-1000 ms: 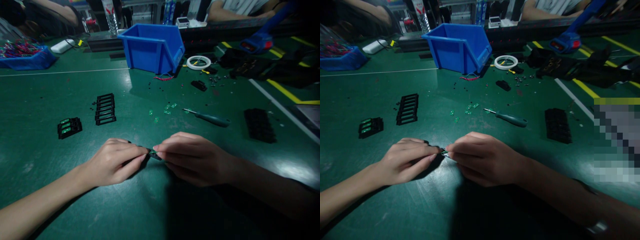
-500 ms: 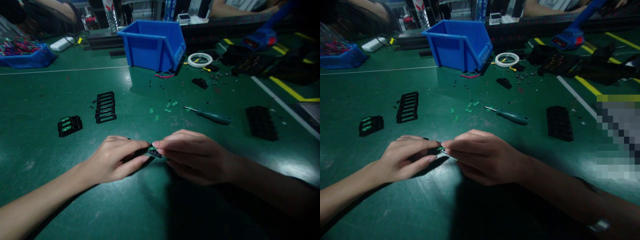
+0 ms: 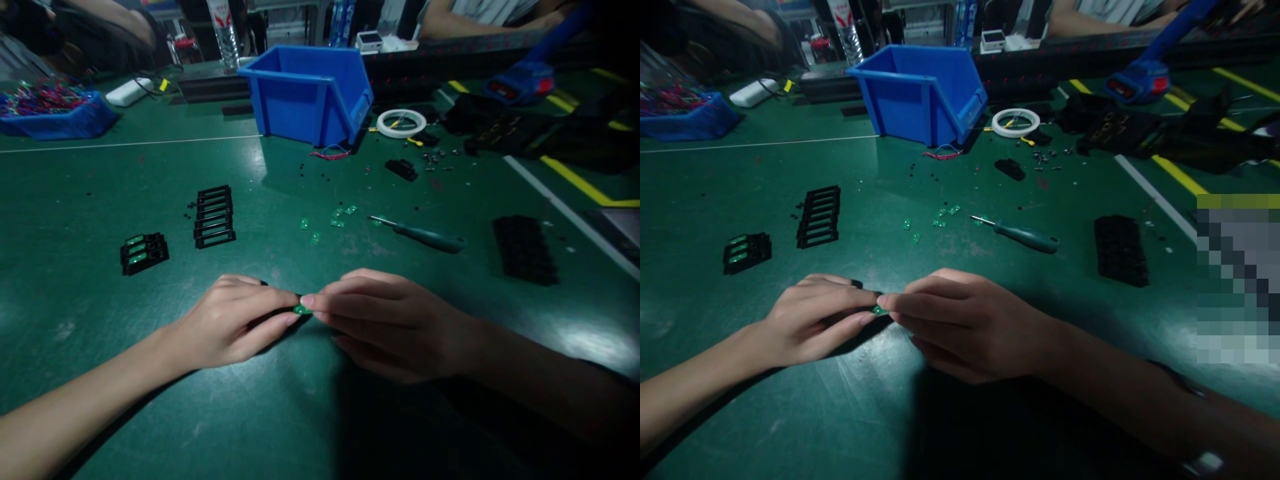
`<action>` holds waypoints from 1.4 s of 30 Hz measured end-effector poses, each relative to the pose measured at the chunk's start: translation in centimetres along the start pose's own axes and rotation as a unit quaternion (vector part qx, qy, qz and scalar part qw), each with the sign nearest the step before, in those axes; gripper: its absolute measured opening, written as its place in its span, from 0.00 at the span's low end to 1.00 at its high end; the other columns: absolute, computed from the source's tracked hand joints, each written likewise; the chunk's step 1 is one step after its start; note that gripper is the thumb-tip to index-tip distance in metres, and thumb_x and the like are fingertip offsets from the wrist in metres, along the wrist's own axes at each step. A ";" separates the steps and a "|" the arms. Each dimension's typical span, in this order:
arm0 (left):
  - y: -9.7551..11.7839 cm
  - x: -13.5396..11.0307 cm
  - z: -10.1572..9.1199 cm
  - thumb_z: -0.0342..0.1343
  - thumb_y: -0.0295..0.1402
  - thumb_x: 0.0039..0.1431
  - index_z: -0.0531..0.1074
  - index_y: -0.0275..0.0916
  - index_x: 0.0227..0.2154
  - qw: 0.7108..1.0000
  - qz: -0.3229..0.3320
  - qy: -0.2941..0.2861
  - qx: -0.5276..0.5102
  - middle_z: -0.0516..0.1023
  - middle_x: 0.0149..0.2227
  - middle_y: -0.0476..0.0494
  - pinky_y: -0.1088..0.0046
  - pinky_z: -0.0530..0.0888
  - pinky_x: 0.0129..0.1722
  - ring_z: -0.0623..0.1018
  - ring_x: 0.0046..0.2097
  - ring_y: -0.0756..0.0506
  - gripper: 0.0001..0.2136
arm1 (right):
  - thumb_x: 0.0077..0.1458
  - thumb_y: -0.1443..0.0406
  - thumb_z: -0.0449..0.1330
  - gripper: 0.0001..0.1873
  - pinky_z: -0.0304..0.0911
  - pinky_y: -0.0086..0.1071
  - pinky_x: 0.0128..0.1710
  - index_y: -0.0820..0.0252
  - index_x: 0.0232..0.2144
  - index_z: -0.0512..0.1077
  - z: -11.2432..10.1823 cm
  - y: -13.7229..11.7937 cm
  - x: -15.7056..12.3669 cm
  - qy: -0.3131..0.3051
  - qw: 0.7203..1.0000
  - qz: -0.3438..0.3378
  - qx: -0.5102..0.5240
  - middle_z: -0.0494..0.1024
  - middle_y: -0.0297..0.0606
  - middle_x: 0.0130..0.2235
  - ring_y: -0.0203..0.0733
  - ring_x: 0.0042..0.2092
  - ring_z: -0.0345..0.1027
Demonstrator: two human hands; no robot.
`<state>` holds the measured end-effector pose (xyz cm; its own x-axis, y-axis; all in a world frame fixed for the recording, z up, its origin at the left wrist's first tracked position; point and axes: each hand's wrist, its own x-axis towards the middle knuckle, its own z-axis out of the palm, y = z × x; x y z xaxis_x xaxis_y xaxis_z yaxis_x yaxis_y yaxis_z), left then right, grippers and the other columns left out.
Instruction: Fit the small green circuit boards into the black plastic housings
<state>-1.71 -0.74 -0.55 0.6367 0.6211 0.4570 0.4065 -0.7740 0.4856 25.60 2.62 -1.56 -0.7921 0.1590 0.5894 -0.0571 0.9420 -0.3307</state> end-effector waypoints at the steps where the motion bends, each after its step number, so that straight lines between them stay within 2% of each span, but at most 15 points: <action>1: 0.0 0.0 0.0 0.59 0.27 0.65 0.75 0.35 0.47 1.000 -0.002 -0.001 0.003 0.84 0.35 0.46 0.74 0.74 0.31 0.80 0.29 0.49 0.09 | 0.58 0.75 0.62 0.24 0.71 0.44 0.56 0.74 0.57 0.67 0.0 0.0 0.0 0.001 1.000 0.003 -0.002 0.78 0.54 0.54 0.48 0.56 0.73; 6: 0.2 -0.2 -0.1 0.59 0.28 0.66 0.74 0.36 0.47 0.999 -0.021 -0.014 0.021 0.84 0.35 0.46 0.74 0.74 0.32 0.81 0.31 0.49 0.09 | 0.58 0.75 0.62 0.26 0.71 0.44 0.54 0.71 0.58 0.67 -0.1 0.1 0.1 0.025 0.998 0.049 -0.014 0.75 0.56 0.56 0.50 0.56 0.72; 11: 0.1 -0.4 0.0 0.60 0.29 0.65 0.74 0.38 0.49 0.999 -0.024 -0.022 0.017 0.84 0.37 0.47 0.74 0.72 0.32 0.80 0.30 0.50 0.11 | 0.57 0.75 0.64 0.22 0.70 0.40 0.53 0.67 0.55 0.70 -0.4 0.3 0.2 0.046 0.992 0.113 -0.014 0.77 0.50 0.53 0.47 0.52 0.72; 16: -0.1 -0.8 0.1 0.62 0.28 0.63 0.73 0.35 0.50 0.998 0.033 -0.036 0.048 0.82 0.33 0.47 0.70 0.69 0.31 0.77 0.28 0.50 0.13 | 0.59 0.72 0.65 0.20 0.71 0.37 0.48 0.66 0.53 0.69 0.1 -0.7 0.7 0.032 0.990 0.138 0.021 0.78 0.47 0.47 0.44 0.47 0.73; 19: -0.3 -0.9 0.2 0.62 0.27 0.63 0.72 0.33 0.50 0.995 0.066 -0.055 0.058 0.78 0.30 0.47 0.68 0.65 0.29 0.74 0.27 0.49 0.13 | 0.60 0.70 0.65 0.19 0.70 0.36 0.44 0.69 0.52 0.70 0.7 -1.5 0.8 0.026 0.991 0.130 0.008 0.78 0.45 0.45 0.42 0.44 0.71; 23: -0.3 -0.9 0.3 0.62 0.28 0.63 0.72 0.32 0.49 0.992 0.082 -0.061 0.069 0.75 0.27 0.49 0.67 0.63 0.28 0.71 0.26 0.49 0.13 | 0.61 0.71 0.64 0.11 0.68 0.34 0.39 0.67 0.47 0.72 0.9 -1.7 0.8 0.017 0.991 0.131 -0.014 0.78 0.42 0.40 0.39 0.39 0.69; 26: -0.2 -0.8 0.2 0.62 0.28 0.63 0.71 0.32 0.49 0.992 0.090 -0.060 0.069 0.74 0.26 0.49 0.67 0.63 0.28 0.71 0.26 0.49 0.13 | 0.62 0.70 0.64 0.09 0.67 0.34 0.39 0.68 0.45 0.73 0.8 -1.6 0.8 0.014 0.993 0.118 -0.015 0.77 0.41 0.38 0.38 0.38 0.69; 29: 0.0 -0.7 0.1 0.63 0.30 0.63 0.71 0.33 0.51 0.995 0.067 -0.051 0.063 0.77 0.29 0.48 0.69 0.66 0.30 0.73 0.27 0.50 0.15 | 0.62 0.70 0.64 0.09 0.67 0.33 0.38 0.66 0.45 0.72 0.8 -1.5 0.7 0.017 0.992 0.122 -0.003 0.78 0.41 0.38 0.38 0.37 0.69; 32: 0.3 -0.5 -0.1 0.64 0.38 0.63 0.70 0.35 0.54 0.996 -0.012 -0.055 0.065 0.79 0.32 0.49 0.70 0.68 0.31 0.74 0.28 0.50 0.20 | 0.63 0.70 0.62 0.09 0.66 0.32 0.36 0.63 0.47 0.72 0.6 -1.5 0.8 0.027 0.985 0.165 0.037 0.78 0.39 0.38 0.37 0.37 0.69; 34: 0.4 -0.3 -0.1 0.62 0.41 0.64 0.69 0.36 0.56 0.993 -0.045 -0.077 0.080 0.79 0.33 0.49 0.70 0.67 0.32 0.75 0.30 0.50 0.21 | 0.63 0.70 0.62 0.09 0.66 0.31 0.37 0.61 0.46 0.72 0.4 -1.5 0.9 0.042 0.977 0.201 0.062 0.78 0.39 0.38 0.37 0.37 0.69; 39: 0.2 0.0 0.2 0.56 0.35 0.69 0.70 0.39 0.52 0.988 -0.042 -0.110 0.102 0.77 0.33 0.50 0.69 0.66 0.33 0.75 0.33 0.49 0.12 | 0.63 0.67 0.63 0.06 0.63 0.27 0.33 0.60 0.43 0.76 -0.2 -1.4 1.3 0.066 0.948 0.301 0.078 0.76 0.34 0.34 0.33 0.33 0.68; 42: 0.2 0.0 0.2 0.56 0.34 0.69 0.71 0.39 0.48 0.987 -0.047 -0.110 0.103 0.76 0.33 0.51 0.70 0.65 0.33 0.74 0.32 0.49 0.08 | 0.63 0.66 0.63 0.04 0.62 0.27 0.34 0.60 0.41 0.77 -0.4 -1.2 1.4 0.080 0.938 0.328 0.079 0.76 0.34 0.34 0.32 0.33 0.68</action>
<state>-1.46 -0.91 -0.61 0.7068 0.6679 0.2333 0.5816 -0.7363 0.3460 24.75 1.80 -0.04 -0.5878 0.7429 0.3202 0.3114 0.5731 -0.7581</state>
